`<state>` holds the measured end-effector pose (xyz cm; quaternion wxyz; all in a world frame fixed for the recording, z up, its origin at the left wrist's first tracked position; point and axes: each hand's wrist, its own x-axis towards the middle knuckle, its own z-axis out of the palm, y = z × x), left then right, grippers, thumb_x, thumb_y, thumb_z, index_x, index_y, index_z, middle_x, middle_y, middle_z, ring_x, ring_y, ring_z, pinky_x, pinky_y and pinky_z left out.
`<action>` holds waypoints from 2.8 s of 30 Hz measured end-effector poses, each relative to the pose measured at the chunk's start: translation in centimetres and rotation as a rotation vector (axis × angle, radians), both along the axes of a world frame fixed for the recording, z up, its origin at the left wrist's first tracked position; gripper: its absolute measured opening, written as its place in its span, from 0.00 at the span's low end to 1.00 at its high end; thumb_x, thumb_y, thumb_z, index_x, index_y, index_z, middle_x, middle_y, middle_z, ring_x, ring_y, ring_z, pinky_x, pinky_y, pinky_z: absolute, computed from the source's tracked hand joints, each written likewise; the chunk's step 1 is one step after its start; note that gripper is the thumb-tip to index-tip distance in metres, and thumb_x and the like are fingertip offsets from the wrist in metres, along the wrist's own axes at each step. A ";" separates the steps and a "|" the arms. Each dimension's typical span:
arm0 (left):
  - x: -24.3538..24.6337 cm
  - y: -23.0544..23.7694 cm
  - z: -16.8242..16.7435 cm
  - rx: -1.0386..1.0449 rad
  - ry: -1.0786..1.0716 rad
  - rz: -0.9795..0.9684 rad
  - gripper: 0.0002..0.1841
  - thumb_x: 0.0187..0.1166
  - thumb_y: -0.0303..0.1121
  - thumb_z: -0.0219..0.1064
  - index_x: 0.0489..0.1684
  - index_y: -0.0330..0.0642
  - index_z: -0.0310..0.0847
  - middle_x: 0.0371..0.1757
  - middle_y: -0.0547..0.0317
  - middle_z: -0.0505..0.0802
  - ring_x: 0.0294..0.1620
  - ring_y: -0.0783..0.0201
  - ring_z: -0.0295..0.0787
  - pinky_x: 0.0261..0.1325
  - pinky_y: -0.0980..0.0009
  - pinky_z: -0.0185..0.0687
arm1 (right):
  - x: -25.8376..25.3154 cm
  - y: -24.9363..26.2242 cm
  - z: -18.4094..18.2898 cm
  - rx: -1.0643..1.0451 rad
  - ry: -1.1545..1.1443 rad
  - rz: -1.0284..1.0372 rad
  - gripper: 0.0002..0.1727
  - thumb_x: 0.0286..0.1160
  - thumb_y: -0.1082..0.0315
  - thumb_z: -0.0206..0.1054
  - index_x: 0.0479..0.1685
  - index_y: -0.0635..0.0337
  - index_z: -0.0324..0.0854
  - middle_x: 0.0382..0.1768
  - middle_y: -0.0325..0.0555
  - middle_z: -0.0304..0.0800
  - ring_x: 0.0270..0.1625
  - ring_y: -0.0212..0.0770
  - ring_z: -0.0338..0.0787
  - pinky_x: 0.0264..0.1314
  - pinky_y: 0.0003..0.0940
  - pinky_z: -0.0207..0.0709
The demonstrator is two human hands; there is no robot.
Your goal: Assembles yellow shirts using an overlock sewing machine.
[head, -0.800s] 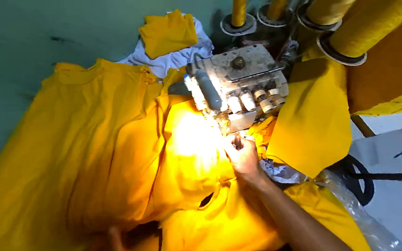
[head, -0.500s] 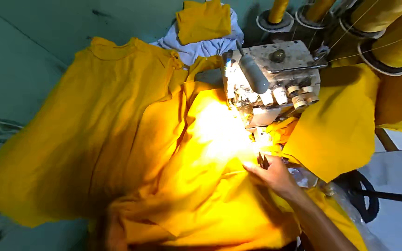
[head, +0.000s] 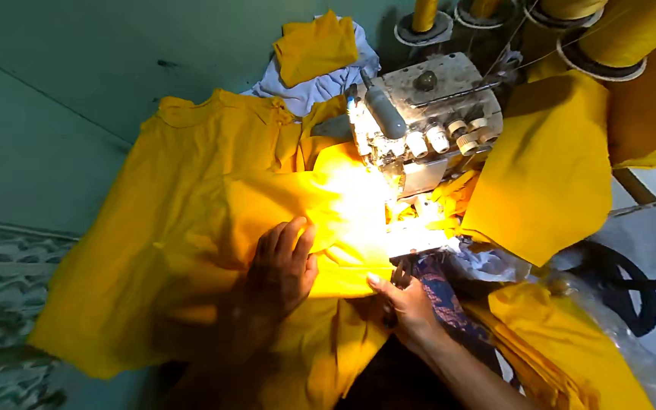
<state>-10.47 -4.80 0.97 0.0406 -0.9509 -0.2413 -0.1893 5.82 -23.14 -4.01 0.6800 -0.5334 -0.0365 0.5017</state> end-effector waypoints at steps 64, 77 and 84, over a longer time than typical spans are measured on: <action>13.4 -3.6 3.7 0.095 -0.016 -0.089 0.12 0.84 0.36 0.61 0.36 0.44 0.90 0.30 0.54 0.90 0.27 0.54 0.88 0.25 0.61 0.80 | 8.6 6.6 1.9 0.152 -0.615 -0.054 0.07 0.75 0.70 0.70 0.32 0.59 0.91 0.21 0.35 0.88 0.21 0.27 0.85 0.26 0.23 0.82; 12.9 0.6 1.5 -0.020 -0.090 -0.369 0.11 0.86 0.37 0.62 0.50 0.48 0.92 0.50 0.57 0.96 0.53 0.59 0.93 0.55 0.60 0.88 | 6.1 6.8 1.8 0.275 -0.383 -0.234 0.04 0.67 0.80 0.71 0.38 0.70 0.88 0.22 0.44 0.88 0.18 0.30 0.84 0.20 0.24 0.82; 12.7 4.9 1.6 -0.246 -0.258 -0.208 0.10 0.77 0.40 0.70 0.46 0.55 0.97 0.48 0.64 0.92 0.61 0.62 0.83 0.67 0.62 0.76 | 5.1 7.7 3.4 0.321 -0.515 -0.056 0.06 0.72 0.76 0.73 0.44 0.67 0.92 0.29 0.44 0.92 0.23 0.31 0.87 0.26 0.24 0.86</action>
